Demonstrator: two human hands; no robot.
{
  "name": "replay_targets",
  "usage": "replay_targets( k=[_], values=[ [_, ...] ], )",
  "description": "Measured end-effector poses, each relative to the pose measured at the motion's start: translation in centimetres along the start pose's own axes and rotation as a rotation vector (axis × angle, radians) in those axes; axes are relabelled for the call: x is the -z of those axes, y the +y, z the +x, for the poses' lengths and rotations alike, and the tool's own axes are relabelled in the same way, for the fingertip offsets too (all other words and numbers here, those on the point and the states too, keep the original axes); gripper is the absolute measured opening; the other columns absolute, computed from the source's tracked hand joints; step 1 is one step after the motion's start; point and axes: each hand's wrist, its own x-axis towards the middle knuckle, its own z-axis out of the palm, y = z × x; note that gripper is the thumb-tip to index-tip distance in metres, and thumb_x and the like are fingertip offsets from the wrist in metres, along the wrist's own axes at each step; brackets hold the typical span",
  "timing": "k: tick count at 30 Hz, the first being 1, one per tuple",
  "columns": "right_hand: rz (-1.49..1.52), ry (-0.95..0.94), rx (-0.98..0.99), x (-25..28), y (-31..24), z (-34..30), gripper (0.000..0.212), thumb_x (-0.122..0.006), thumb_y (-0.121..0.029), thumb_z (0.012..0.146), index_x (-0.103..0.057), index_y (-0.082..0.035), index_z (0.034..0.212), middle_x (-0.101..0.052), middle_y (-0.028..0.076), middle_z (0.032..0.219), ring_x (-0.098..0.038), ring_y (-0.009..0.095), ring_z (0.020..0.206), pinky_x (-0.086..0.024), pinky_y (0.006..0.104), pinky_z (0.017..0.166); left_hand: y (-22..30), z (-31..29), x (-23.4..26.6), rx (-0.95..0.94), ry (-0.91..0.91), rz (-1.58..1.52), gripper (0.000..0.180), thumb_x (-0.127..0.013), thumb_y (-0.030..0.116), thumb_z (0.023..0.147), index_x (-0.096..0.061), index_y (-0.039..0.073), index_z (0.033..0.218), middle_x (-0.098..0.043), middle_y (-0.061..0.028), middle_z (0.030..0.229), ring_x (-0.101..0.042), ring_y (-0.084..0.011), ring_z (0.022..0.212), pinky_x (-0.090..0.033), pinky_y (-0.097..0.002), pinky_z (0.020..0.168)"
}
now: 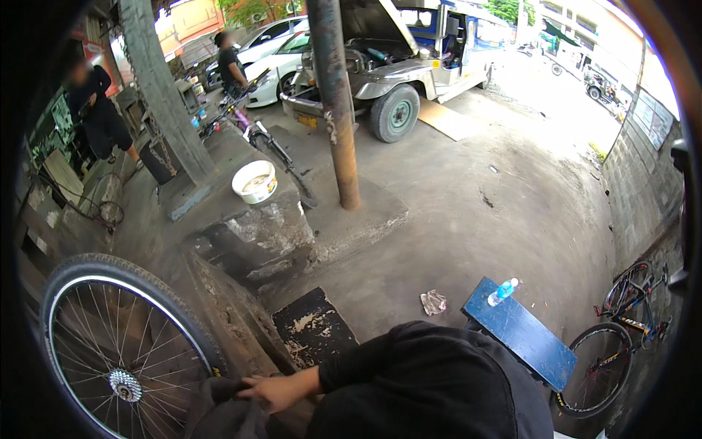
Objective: The person scrubs the bicycle wheel's cassette and hub with a green brush, then wipes the area with a dark cloth. The person lifts the wheel and rotates it to access different sections while continuing to clean.
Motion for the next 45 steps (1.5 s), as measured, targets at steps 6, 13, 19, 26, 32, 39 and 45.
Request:
replay_targets(
  k=[6, 13, 19, 26, 32, 39, 45],
  values=[
    [0.636, 0.424, -0.242, 2.1, -0.4, -7.0, 0.027, -0.047, -0.004, 0.088, -0.053, 0.0, 0.114, -0.058, 0.013, 0.111, -0.051, 0.028, 0.109, -0.04, 0.0384, 0.095, -0.2, -7.5, 1.8, -0.035, -0.025, 0.097, 0.038, -0.052, 0.028, 0.093, -0.047, 0.004, 0.121, -0.055, -0.0163, 0.114, -0.056, -0.026, 0.098, -0.044, -0.0356, 0.086],
    [1.355, 0.908, -0.139, 9.2, -6.4, -10.2, 0.01, -0.05, -0.005, 0.091, -0.052, -0.003, 0.1, -0.061, 0.008, 0.087, -0.061, 0.018, 0.076, -0.051, 0.0302, 0.068, -4.2, -13.5, 9.5, -0.055, -0.193, 0.508, 0.061, -0.057, 0.028, 0.09, -0.025, 0.009, 0.138, -0.027, -0.0185, 0.144, -0.044, -0.032, 0.122, -0.037, -0.0549, 0.096],
    [1.542, 0.377, -0.329, 5.3, -9.3, -9.6, 0.018, -0.047, -0.015, 0.092, -0.052, -0.003, 0.105, -0.063, 0.011, 0.093, -0.063, 0.022, 0.086, -0.051, 0.0365, 0.081, -9.3, -16.1, 5.9, -0.108, -0.495, 0.564, 0.103, -0.08, 0.017, 0.066, -0.014, 0.008, 0.144, -0.031, -0.0151, 0.139, -0.034, -0.0293, 0.127, -0.032, -0.0423, 0.104],
    [1.276, -0.189, -0.325, 2.4, -8.6, -6.7, 0.024, -0.054, -0.012, 0.088, -0.05, -0.002, 0.111, -0.058, 0.013, 0.106, -0.058, 0.023, 0.1, -0.047, 0.034, 0.088, -13.1, -18.3, 8.2, -0.059, -0.066, 0.179, 0.07, -0.071, -0.007, 0.069, -0.035, 0.007, 0.128, -0.05, -0.0074, 0.119, -0.051, -0.0162, 0.108, -0.042, -0.0304, 0.095],
    [0.31, -0.543, -0.113, 9.0, 0.0, -9.7, 0.039, -0.068, -0.014, 0.081, -0.052, -0.004, 0.115, -0.056, 0.008, 0.105, -0.056, 0.018, 0.096, -0.047, 0.0314, 0.084, -9.0, -21.0, 7.8, -0.27, 0.316, 0.465, 0.064, -0.056, -0.012, 0.061, -0.044, 0.008, 0.121, -0.052, -0.0042, 0.107, -0.052, -0.0159, 0.097, -0.042, -0.0273, 0.088],
    [0.321, -0.616, -0.722, 12.9, 10.6, -13.6, 0.031, -0.067, -0.015, 0.082, -0.055, -0.006, 0.109, -0.06, 0.003, 0.093, -0.058, 0.015, 0.086, -0.048, 0.0297, 0.075, -1.8, -25.8, 10.7, -0.535, 0.817, 0.641, 0.048, -0.05, -0.007, 0.065, -0.055, 0.002, 0.113, -0.055, -0.0057, 0.111, -0.051, -0.0155, 0.102, -0.04, -0.0284, 0.091],
    [0.141, -0.621, -0.342, 10.5, 10.6, -7.7, 0.033, -0.067, -0.018, 0.081, -0.055, -0.008, 0.109, -0.06, 0.008, 0.092, -0.06, 0.017, 0.085, -0.048, 0.0309, 0.074, -2.3, -24.5, 14.8, -0.419, 0.919, 1.551, 0.038, -0.053, -0.005, 0.061, -0.06, 0.0, 0.098, -0.052, -0.0154, 0.104, -0.052, -0.0307, 0.101, -0.039, -0.0344, 0.094]
  ],
)
